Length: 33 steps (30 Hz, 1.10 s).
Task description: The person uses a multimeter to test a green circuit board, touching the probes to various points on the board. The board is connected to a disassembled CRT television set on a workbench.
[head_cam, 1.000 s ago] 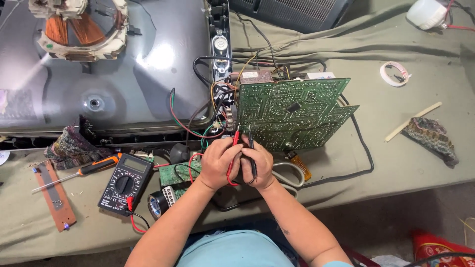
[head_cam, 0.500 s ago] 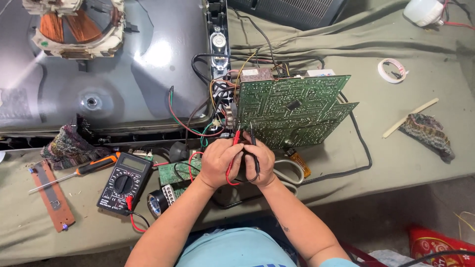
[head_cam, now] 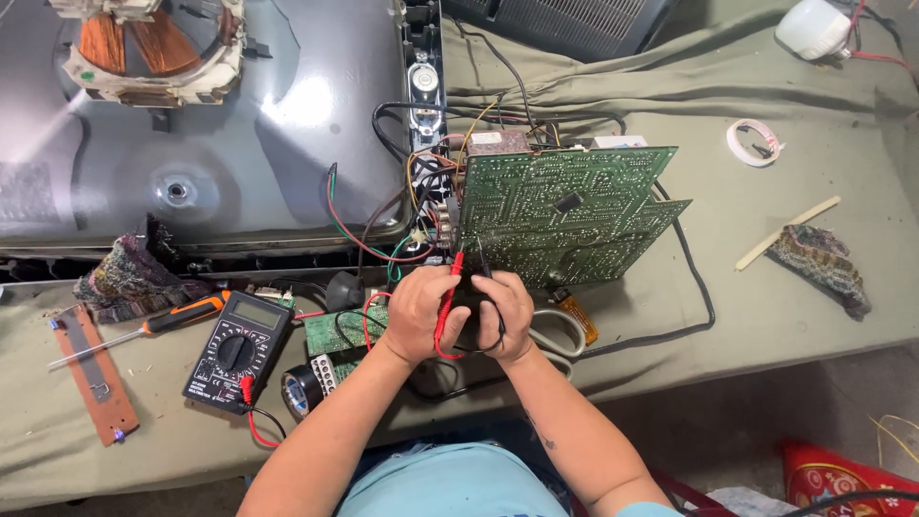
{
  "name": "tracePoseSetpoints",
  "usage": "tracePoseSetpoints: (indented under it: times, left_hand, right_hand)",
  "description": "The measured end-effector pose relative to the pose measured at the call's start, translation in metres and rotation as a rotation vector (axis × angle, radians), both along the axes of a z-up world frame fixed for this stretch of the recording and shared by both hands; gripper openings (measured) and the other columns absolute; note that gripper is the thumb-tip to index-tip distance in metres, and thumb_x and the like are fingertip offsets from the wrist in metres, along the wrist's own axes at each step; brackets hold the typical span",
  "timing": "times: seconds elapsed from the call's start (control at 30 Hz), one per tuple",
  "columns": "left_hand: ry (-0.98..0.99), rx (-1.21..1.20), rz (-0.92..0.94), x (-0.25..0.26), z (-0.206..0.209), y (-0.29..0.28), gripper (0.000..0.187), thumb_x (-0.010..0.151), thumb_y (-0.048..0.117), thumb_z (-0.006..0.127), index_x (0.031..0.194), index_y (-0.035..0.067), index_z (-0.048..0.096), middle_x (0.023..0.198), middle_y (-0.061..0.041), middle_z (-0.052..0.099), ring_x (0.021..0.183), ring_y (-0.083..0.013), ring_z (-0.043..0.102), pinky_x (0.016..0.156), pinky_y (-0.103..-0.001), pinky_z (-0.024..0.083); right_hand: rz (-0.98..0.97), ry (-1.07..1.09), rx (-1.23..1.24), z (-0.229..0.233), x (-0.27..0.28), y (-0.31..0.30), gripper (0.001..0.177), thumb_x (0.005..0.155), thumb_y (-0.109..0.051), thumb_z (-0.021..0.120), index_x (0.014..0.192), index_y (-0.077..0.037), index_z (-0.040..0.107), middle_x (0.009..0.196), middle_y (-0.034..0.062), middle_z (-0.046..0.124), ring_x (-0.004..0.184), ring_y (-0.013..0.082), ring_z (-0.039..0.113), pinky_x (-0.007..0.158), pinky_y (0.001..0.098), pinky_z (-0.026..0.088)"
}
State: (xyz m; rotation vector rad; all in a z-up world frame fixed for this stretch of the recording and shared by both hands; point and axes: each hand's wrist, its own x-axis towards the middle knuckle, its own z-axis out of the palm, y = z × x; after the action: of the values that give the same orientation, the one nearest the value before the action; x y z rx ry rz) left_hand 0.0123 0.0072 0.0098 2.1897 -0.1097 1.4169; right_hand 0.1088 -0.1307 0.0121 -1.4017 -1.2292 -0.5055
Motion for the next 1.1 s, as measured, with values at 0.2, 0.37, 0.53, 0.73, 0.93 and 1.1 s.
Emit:
tracePoseSetpoints:
  times: [0.2, 0.37, 0.53, 0.73, 0.93, 1.1]
  left_hand:
    - [-0.005, 0.001, 0.022, 0.002, -0.007, 0.000, 0.042, 0.102, 0.046, 0.051, 0.117, 0.009, 0.064, 0.105, -0.013, 0.067, 0.087, -0.0341, 0.068, 0.076, -0.043, 0.056]
    - [-0.028, 0.030, 0.076, 0.004, -0.006, -0.001, 0.029, 0.101, 0.033, 0.059, 0.117, 0.009, 0.067, 0.108, -0.013, 0.069, 0.092, -0.0347, 0.070, 0.078, -0.044, 0.057]
    - [-0.036, 0.043, 0.055, 0.000, 0.000, 0.004, 0.024, 0.098, 0.025, 0.062, 0.115, 0.008, 0.068, 0.108, -0.014, 0.071, 0.091, -0.0362, 0.070, 0.079, -0.046, 0.057]
    - [-0.062, 0.084, -0.068, 0.005, -0.014, 0.006, 0.024, 0.089, 0.013, 0.071, 0.111, 0.006, 0.073, 0.106, -0.016, 0.071, 0.090, -0.0374, 0.070, 0.080, -0.048, 0.057]
    - [0.072, 0.090, -0.093, -0.005, -0.019, 0.006, 0.020, 0.098, 0.010, 0.065, 0.113, -0.003, 0.068, 0.112, -0.026, 0.069, 0.093, -0.0452, 0.067, 0.083, -0.052, 0.054]
    - [0.149, 0.088, -0.037, -0.010, -0.004, -0.001, 0.017, 0.107, 0.009, 0.061, 0.114, -0.006, 0.064, 0.115, -0.031, 0.070, 0.096, -0.0469, 0.067, 0.090, -0.051, 0.054]
  right_hand:
    - [-0.006, -0.023, 0.040, 0.014, -0.004, 0.006, 0.036, 0.101, -0.020, 0.052, 0.117, 0.007, 0.068, 0.096, 0.0214, 0.071, 0.077, 0.0346, 0.071, 0.069, 0.0419, 0.059]
    - [-0.005, -0.033, 0.030, 0.014, -0.005, 0.005, 0.030, 0.100, -0.022, 0.055, 0.109, 0.001, 0.073, 0.095, 0.0188, 0.069, 0.077, 0.0337, 0.069, 0.069, 0.0399, 0.059]
    - [-0.021, -0.036, 0.016, 0.012, -0.006, 0.005, 0.028, 0.099, -0.023, 0.056, 0.105, -0.003, 0.075, 0.095, 0.0167, 0.070, 0.077, 0.0337, 0.070, 0.069, 0.0392, 0.059]
    - [-0.118, -0.040, 0.058, -0.002, -0.007, 0.004, 0.028, 0.100, -0.028, 0.057, 0.102, -0.009, 0.077, 0.096, 0.0165, 0.068, 0.080, 0.0361, 0.069, 0.071, 0.0405, 0.058]
    - [-0.153, -0.003, -0.003, 0.012, -0.012, -0.006, 0.027, 0.105, -0.032, 0.053, 0.109, -0.013, 0.073, 0.109, 0.0167, 0.067, 0.088, 0.0366, 0.070, 0.080, 0.0449, 0.058]
    - [-0.140, -0.023, -0.080, 0.006, -0.012, -0.007, 0.036, 0.113, -0.035, 0.042, 0.115, -0.012, 0.069, 0.115, 0.0182, 0.066, 0.087, 0.0382, 0.069, 0.082, 0.0499, 0.056]
